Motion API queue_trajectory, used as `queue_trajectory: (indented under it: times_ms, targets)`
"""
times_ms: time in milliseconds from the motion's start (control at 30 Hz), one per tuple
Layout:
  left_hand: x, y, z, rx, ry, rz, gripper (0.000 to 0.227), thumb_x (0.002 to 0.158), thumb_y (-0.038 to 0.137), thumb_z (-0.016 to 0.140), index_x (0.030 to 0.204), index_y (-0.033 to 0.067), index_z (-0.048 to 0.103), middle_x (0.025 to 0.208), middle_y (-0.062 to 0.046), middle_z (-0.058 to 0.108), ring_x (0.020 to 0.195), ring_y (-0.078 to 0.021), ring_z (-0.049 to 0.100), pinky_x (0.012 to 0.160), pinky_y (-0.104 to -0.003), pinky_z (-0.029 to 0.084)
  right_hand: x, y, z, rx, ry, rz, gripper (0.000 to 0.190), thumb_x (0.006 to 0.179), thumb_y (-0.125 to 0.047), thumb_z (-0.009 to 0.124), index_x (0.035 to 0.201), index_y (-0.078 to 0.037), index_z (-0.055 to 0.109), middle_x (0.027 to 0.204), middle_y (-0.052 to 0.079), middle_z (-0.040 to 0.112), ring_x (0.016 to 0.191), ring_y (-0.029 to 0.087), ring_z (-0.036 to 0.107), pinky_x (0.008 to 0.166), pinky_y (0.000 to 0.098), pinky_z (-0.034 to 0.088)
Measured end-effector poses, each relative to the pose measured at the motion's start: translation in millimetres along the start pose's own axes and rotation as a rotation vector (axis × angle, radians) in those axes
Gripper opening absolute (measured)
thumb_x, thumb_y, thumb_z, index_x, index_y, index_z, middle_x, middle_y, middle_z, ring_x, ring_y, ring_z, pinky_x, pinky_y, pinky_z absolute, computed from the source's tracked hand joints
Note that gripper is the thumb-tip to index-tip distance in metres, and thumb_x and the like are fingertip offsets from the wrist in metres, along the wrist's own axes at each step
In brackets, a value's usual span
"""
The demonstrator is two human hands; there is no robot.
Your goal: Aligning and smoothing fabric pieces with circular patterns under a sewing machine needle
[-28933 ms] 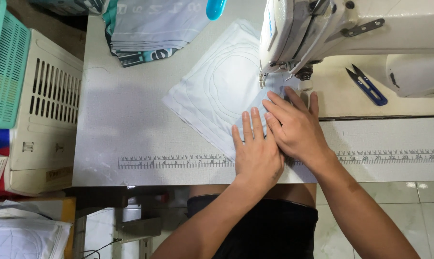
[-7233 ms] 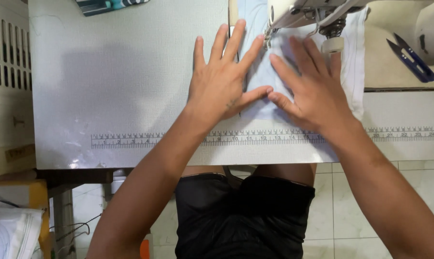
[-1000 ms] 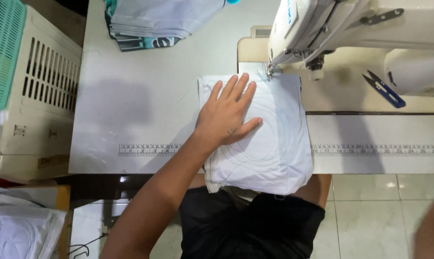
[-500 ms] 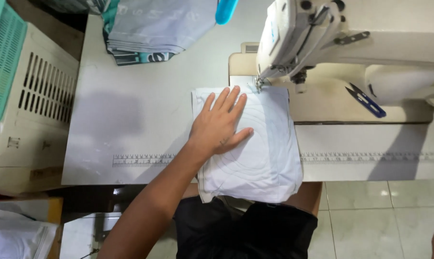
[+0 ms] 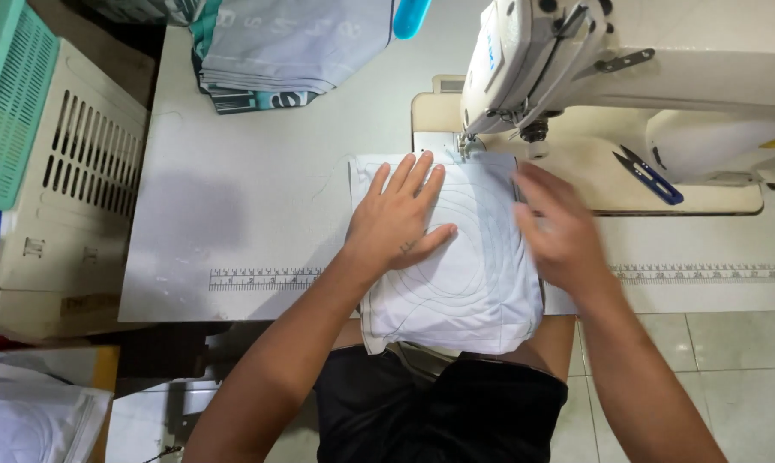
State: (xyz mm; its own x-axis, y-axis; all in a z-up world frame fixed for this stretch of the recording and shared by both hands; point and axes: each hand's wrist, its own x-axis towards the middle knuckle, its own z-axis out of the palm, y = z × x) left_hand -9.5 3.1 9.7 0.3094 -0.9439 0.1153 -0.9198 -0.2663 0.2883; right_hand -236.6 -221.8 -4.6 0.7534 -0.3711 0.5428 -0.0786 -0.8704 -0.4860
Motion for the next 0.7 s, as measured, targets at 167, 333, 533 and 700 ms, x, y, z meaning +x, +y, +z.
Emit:
queue_trajectory:
  times_ms: [167,333,533,700]
  targets:
    - [-2.1,1.9,-1.2,-0.004,0.014,-0.007,0.092,0.110,0.072,0.055,0.177,0.0090,0.047,0.184,-0.024,0.041,0.172,-0.0421,0.035,0.139,-0.067,0.021,33.5,19.3,74.6,-0.393,-0.321,-0.035,0.061,0.121,-0.038,0.050,0.172,-0.005,0.055,0.175,0.025,0.054,0.162,0.049,0.047,0.131,0.0653,0.032]
    - [1.0,2.6,-2.8,-0.006,-0.018,-0.038,0.094,0.108,0.073,0.054,0.177,0.0097,0.046,0.185,-0.022,0.040,0.173,-0.0405,0.034,0.140,-0.065,0.019,42.5,8.2,68.1,-0.465,-0.424,0.042,0.063,0.123,-0.045,0.042,0.174,-0.009,0.052,0.181,0.018,0.050,0.166,0.044,0.043,0.131,0.0690,0.023]
    - [11.2,-0.8,-2.5,0.003,-0.021,-0.055,0.096,0.107,0.075,0.055,0.177,0.0102,0.046,0.185,-0.022,0.041,0.173,-0.0400,0.034,0.140,-0.065,0.019,56.4,5.6,65.6,-0.431,-0.526,0.151,0.067,0.125,-0.051,0.032,0.178,-0.011,0.046,0.186,0.016,0.042,0.171,0.043,0.035,0.134,0.0738,0.013]
    - [11.5,-0.9,-1.0,0.003,-0.016,-0.068,0.097,0.106,0.075,0.055,0.178,0.0104,0.045,0.186,-0.021,0.040,0.174,-0.0399,0.032,0.140,-0.065,0.018,56.7,-1.7,55.2,-0.413,-0.537,0.122,0.068,0.126,-0.051,0.032,0.179,-0.009,0.043,0.186,0.017,0.040,0.171,0.042,0.034,0.136,0.0725,0.013]
